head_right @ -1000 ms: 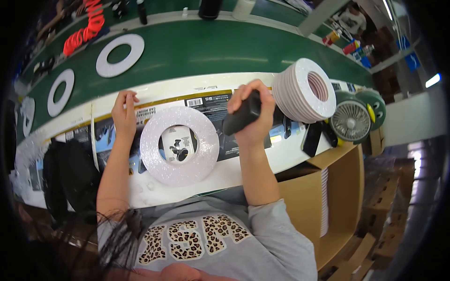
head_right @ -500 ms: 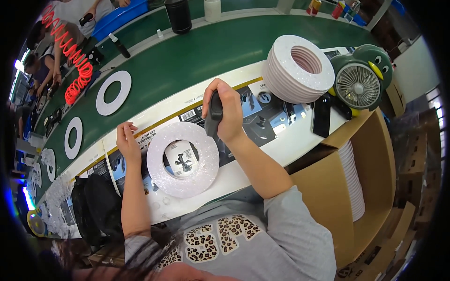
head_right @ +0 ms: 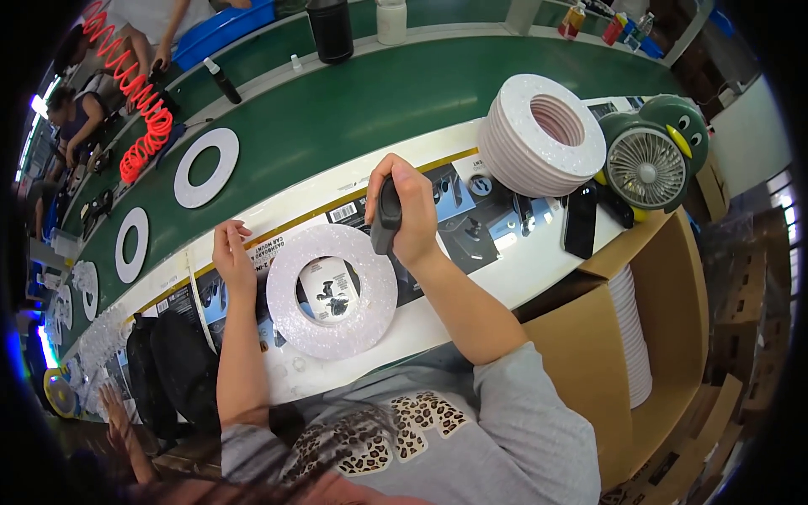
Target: Applying adhesive from a dispenser bottle to circular LED components.
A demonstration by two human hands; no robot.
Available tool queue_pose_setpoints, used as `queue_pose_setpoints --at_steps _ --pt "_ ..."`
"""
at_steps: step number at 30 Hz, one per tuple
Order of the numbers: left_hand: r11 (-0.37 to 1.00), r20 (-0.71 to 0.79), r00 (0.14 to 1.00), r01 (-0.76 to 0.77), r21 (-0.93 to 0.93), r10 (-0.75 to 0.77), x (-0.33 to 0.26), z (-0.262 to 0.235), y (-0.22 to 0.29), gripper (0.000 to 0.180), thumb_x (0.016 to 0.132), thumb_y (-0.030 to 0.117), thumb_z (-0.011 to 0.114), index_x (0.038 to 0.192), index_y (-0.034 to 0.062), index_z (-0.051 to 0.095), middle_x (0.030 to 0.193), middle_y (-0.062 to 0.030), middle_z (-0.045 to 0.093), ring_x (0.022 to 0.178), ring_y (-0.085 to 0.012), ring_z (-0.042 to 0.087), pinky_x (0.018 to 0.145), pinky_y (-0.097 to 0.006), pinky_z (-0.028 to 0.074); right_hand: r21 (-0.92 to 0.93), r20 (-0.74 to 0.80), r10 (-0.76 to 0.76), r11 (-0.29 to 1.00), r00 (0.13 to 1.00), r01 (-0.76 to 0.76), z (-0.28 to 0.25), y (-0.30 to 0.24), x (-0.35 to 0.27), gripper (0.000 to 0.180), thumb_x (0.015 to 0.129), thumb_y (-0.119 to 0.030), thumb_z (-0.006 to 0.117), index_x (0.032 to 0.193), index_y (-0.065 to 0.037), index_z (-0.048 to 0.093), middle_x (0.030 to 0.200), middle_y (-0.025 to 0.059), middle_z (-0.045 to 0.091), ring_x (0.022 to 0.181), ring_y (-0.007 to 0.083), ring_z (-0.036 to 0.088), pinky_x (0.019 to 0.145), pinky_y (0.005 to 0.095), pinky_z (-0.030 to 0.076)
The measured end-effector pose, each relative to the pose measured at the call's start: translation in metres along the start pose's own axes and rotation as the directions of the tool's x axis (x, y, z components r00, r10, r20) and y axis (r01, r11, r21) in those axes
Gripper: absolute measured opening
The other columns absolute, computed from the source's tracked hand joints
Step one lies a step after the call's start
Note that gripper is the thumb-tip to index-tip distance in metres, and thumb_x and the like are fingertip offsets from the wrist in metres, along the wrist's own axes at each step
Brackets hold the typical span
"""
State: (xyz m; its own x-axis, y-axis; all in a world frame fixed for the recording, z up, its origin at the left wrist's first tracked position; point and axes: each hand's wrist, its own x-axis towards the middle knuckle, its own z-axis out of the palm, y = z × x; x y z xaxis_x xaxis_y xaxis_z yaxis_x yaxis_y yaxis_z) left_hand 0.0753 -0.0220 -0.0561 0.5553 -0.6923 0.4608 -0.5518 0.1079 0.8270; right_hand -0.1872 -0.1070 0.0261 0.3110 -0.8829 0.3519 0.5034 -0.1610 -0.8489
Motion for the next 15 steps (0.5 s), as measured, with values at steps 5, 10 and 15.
queue_pose_setpoints --at_steps 5,10,15 --pt "1.000 0.006 1.000 -0.003 -0.004 0.003 -0.001 0.000 0.001 0.020 0.096 0.013 0.044 0.090 -0.0014 0.057 0.076 -0.0085 0.060 0.074 -0.0151 0.057 0.072 -0.027 0.043 0.094 0.011 -0.008 0.996 1.000 0.007 -0.003 0.000 -0.002 0.037 0.093 -0.039 0.036 0.077 -0.007 0.040 0.060 0.0075 0.047 0.055 0.0136 0.046 0.054 0.0243 0.039" --pt "0.999 0.039 0.999 -0.035 0.007 0.035 0.000 -0.001 0.004 0.020 0.098 0.013 0.043 0.090 0.0000 0.056 0.080 -0.0054 0.057 0.074 -0.0114 0.055 0.069 -0.025 0.041 0.245 0.054 -0.007 0.969 0.998 -0.006 0.007 0.004 -0.006 0.036 0.094 -0.038 0.035 0.077 -0.007 0.039 0.061 0.0075 0.046 0.056 0.0144 0.045 0.054 0.0259 0.040" --pt "0.999 0.045 0.998 -0.037 -0.006 0.038 0.000 -0.002 0.000 0.021 0.098 0.014 0.043 0.090 -0.0007 0.056 0.077 -0.0053 0.057 0.074 -0.0121 0.054 0.071 -0.025 0.042 0.162 0.109 0.010 0.986 0.994 -0.027 0.015 0.009 -0.010 0.036 0.093 -0.038 0.035 0.076 -0.007 0.040 0.060 0.0073 0.046 0.055 0.0138 0.044 0.054 0.0252 0.038"
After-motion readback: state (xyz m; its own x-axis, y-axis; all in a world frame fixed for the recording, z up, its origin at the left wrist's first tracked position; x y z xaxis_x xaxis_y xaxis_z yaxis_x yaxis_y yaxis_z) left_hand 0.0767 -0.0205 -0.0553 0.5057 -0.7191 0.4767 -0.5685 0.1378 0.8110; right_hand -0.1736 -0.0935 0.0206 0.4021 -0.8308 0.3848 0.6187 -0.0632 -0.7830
